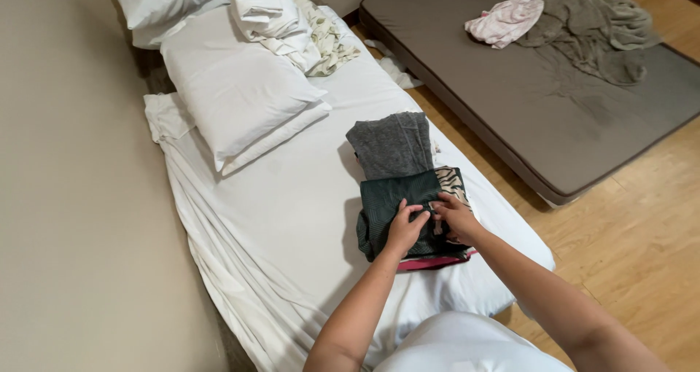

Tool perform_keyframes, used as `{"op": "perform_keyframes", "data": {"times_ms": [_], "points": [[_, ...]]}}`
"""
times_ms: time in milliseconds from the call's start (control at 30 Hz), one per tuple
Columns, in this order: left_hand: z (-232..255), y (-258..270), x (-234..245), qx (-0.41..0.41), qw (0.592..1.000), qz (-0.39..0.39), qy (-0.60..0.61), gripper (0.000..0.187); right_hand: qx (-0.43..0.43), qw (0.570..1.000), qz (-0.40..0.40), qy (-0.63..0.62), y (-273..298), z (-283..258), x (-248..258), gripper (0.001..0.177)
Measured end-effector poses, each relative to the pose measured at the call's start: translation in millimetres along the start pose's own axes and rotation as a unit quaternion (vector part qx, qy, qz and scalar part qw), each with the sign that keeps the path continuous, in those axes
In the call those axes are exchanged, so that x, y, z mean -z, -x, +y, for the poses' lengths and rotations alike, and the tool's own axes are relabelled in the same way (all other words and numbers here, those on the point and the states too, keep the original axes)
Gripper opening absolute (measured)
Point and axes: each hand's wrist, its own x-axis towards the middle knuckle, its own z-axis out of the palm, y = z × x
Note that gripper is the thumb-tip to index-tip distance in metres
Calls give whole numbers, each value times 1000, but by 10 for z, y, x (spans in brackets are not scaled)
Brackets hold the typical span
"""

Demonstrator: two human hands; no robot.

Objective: Folding a shirt and then examining a second garment on a bed.

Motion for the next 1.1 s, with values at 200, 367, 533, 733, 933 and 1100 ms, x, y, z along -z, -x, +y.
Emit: {"op": "perform_keyframes", "data": {"times_ms": [200, 367, 533, 733, 933, 1100], "points": [[-164, 61, -52, -14, 1000, -15, -6, 43, 30, 998, 41, 36, 219, 44, 161, 53], [-220, 150, -174, -40, 996, -28, 76, 38, -6, 997, 68, 28, 1258, -280, 149, 50], [-98, 376, -295, -49, 978, -49, 198, 40, 0, 999, 53, 3, 1487, -279, 313, 47], [419, 750, -346, -91, 976, -67, 189, 36, 15, 998, 27, -60, 1901, -579, 399, 45], [799, 773, -690, -151, 963, -72, 210, 34, 41, 994, -10, -97, 1831, -569, 868, 39], [1031, 777, -1317, -175, 961, -105, 187, 38, 44, 980, -24, -193, 1954, -655, 1470, 34]]}}
